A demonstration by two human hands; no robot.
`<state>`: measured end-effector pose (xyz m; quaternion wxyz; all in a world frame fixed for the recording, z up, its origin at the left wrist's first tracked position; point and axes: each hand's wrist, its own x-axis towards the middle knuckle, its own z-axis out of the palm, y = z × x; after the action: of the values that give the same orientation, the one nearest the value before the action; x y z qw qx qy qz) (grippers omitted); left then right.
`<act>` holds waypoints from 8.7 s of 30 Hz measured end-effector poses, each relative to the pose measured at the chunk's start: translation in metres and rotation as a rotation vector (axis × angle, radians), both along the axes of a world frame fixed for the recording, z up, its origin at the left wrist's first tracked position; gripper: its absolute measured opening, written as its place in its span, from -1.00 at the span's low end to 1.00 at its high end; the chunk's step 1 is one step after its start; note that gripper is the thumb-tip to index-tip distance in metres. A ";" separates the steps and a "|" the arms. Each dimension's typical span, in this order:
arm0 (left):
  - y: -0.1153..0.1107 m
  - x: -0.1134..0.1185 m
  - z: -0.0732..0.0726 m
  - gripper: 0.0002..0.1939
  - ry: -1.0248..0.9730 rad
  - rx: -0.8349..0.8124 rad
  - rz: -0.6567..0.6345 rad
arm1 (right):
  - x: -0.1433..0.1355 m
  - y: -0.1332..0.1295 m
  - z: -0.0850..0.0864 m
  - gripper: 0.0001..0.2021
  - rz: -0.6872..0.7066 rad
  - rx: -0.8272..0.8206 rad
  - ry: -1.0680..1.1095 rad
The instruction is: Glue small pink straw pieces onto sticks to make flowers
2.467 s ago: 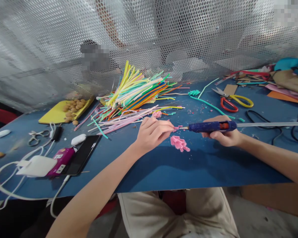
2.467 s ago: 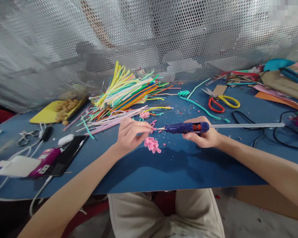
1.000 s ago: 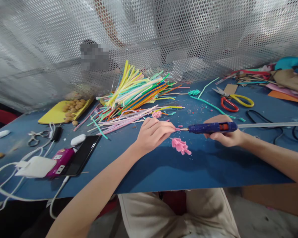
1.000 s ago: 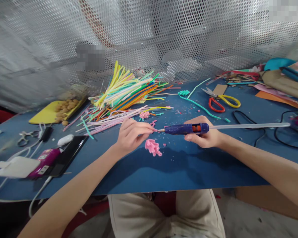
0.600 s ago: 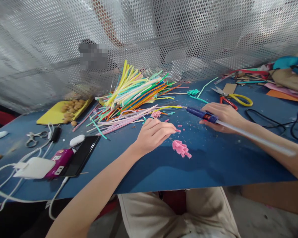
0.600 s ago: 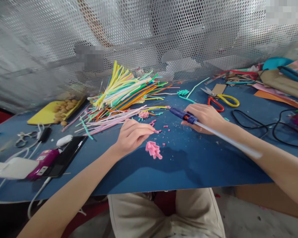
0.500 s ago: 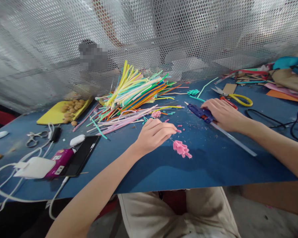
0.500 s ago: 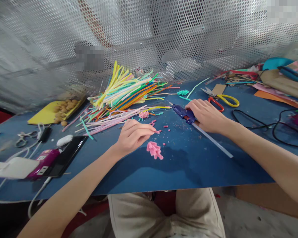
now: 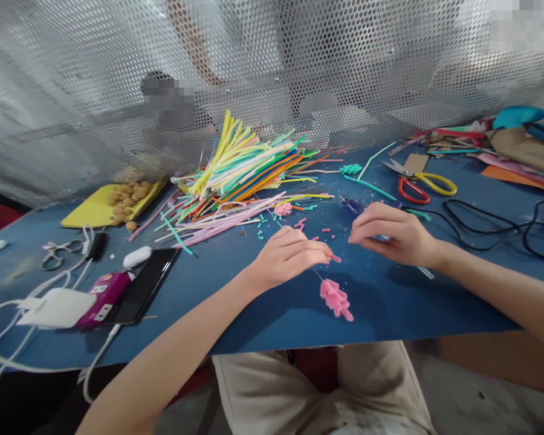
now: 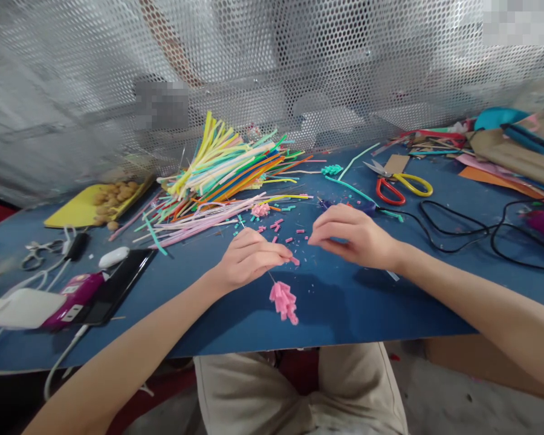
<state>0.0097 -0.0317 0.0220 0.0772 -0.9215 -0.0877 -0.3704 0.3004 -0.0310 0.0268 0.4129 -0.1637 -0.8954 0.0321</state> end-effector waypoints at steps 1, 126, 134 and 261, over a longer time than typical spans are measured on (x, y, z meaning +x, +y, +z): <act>-0.002 0.001 0.000 -0.92 -0.006 -0.003 -0.019 | -0.004 -0.004 -0.001 -0.82 0.020 -0.006 0.004; 0.002 0.012 -0.010 -0.84 0.018 -0.053 0.501 | -0.008 -0.012 -0.017 -0.79 -0.214 -0.059 0.185; -0.002 0.016 -0.008 -0.80 0.008 -0.070 0.498 | -0.009 -0.013 -0.017 -0.76 -0.203 0.041 0.145; 0.014 0.001 -0.012 -0.73 0.104 -0.246 0.488 | -0.009 0.003 -0.022 -0.89 -0.338 -0.131 -0.121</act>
<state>0.0110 -0.0179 0.0095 0.0560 -0.8932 -0.3475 -0.2798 0.2910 -0.0280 0.0049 0.3464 -0.3401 -0.8742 0.0107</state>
